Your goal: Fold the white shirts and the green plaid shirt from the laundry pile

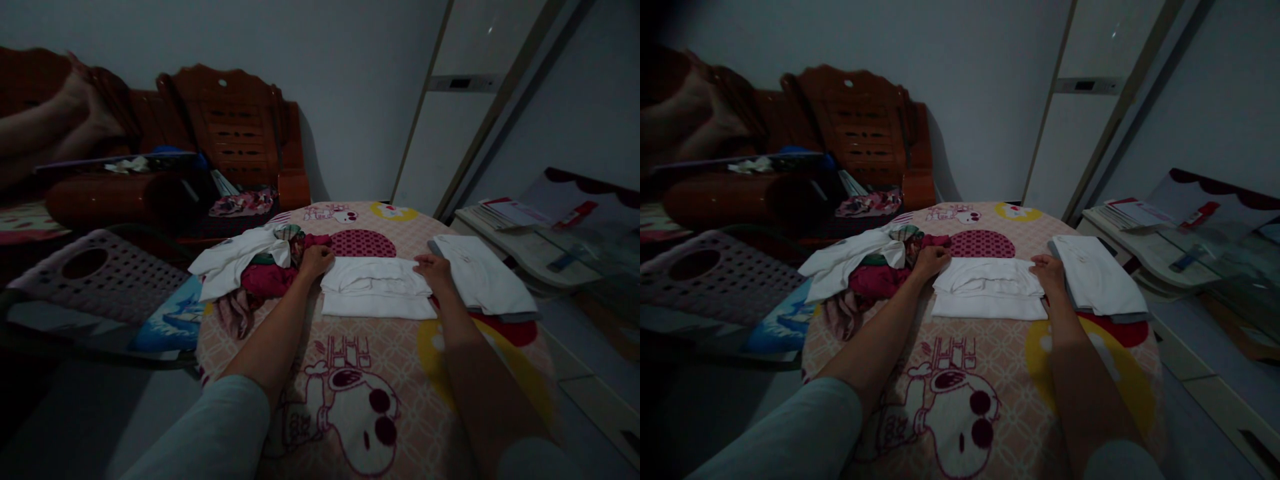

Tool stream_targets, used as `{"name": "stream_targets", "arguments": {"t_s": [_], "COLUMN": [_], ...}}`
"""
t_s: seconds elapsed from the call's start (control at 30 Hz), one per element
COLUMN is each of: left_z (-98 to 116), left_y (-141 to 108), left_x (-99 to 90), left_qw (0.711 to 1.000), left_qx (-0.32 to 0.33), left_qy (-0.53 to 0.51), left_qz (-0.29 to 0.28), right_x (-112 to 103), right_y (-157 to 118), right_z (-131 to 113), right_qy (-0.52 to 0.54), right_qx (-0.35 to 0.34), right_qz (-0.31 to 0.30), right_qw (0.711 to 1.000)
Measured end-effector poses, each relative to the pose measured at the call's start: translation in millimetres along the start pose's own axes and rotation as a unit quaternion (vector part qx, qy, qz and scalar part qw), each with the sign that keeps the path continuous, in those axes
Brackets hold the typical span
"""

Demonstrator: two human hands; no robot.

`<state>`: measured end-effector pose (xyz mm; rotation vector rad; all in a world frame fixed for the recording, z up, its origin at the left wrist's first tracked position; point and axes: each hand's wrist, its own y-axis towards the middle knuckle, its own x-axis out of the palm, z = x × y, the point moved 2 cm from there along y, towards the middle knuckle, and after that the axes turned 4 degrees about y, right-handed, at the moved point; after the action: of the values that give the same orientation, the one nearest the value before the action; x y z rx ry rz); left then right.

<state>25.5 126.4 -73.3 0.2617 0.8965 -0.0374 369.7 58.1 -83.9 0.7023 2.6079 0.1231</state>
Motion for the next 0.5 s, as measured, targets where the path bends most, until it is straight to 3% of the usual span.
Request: {"name": "stream_targets", "arguments": {"t_s": [0.17,0.3,0.4,0.5], "left_z": [5,18,28,31], "left_y": [-1,-3,-7,-13], "left_x": [-0.2,5.3,17.5,29.1], "left_qw": [0.998,0.986,0.97,0.954], "left_qx": [0.015,0.153,0.24,0.273], "left_qy": [0.056,0.038,0.014,0.043], "left_qz": [0.021,0.055,-0.028,-0.119], "right_x": [-4,10,27,38], "right_y": [-1,-8,-16,-21], "right_z": [-8,-25,-28,-17], "right_qy": [-0.112,-0.158,-0.175,-0.199], "right_qx": [-0.088,-0.264,-0.333,-0.333], "right_qz": [0.013,-0.035,-0.099,-0.176], "right_qw": [0.99,0.951,0.921,0.905]}}
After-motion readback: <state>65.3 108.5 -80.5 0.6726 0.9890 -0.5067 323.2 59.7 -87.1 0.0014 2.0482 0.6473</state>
